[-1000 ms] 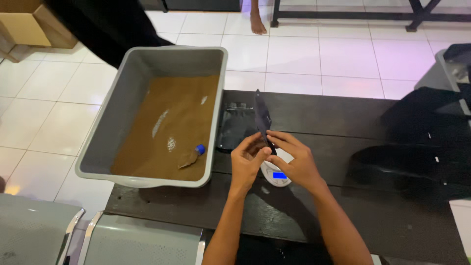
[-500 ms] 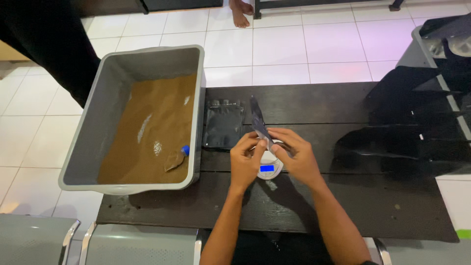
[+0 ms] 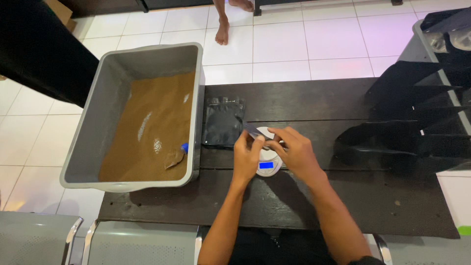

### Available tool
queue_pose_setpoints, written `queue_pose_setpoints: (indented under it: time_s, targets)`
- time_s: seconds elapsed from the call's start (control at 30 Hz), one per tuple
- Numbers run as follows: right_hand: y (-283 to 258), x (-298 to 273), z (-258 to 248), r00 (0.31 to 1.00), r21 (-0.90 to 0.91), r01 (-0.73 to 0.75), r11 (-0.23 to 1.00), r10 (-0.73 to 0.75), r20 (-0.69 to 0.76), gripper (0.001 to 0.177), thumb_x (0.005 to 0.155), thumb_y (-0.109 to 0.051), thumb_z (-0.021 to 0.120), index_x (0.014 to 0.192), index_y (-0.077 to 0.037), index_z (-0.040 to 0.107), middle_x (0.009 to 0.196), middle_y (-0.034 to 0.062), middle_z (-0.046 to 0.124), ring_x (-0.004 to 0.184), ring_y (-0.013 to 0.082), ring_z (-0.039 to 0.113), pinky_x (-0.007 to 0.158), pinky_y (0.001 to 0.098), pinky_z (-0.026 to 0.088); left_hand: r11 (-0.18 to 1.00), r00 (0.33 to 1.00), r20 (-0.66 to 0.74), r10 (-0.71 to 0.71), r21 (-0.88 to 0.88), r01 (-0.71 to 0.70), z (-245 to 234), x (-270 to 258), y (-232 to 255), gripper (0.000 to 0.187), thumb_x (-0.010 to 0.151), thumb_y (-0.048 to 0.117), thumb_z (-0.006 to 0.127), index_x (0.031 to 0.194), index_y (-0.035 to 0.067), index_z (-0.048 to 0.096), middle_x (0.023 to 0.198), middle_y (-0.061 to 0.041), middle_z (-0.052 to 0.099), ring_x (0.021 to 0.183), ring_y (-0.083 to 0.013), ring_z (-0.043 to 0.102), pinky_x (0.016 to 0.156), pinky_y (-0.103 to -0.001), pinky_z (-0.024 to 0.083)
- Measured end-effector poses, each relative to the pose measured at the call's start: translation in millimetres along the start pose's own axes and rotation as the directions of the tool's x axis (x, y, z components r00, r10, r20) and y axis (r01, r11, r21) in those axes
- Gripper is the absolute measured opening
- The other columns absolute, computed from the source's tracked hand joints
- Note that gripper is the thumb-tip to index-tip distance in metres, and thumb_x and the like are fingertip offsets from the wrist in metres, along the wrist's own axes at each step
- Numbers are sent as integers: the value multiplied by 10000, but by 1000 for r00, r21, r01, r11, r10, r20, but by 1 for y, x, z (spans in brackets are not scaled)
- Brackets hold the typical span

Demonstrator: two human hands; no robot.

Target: The person repeatedly scoops a brown granular material from a large tub into small black pouches using a plastic bottle as a scoop. Each pouch is placed on a digital scale, filled, and then set aside. The process is repeated multiple times.

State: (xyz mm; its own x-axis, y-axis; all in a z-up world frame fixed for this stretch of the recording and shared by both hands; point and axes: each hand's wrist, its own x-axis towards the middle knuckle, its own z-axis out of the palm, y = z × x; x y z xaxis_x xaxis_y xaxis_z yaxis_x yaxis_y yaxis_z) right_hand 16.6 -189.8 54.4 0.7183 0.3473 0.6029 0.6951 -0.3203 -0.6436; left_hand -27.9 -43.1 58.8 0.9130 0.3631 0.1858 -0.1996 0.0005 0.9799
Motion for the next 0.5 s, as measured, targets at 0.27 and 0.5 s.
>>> queue_pose_setpoints:
  time_s: [0.27,0.5]
  targets:
    - [-2,2,-2,993,-77,3,997,-12,-121,86,834,-17,795,901,-48,752,663,55,599,631,218,656,525,289,556,928,971,137,198,293,-231,-1,8,-13,237,872,132,679,679,39,578,591,-150,590,579,-287,664,546,-321,547]
    - [8,7,-4,954,-324,98,941,-182,-238,105,857,40,764,873,-43,701,690,10,484,605,210,575,575,234,511,794,932,42,360,510,-330,11,4,-23,292,749,135,668,577,110,434,464,-108,458,469,-354,565,459,-365,464]
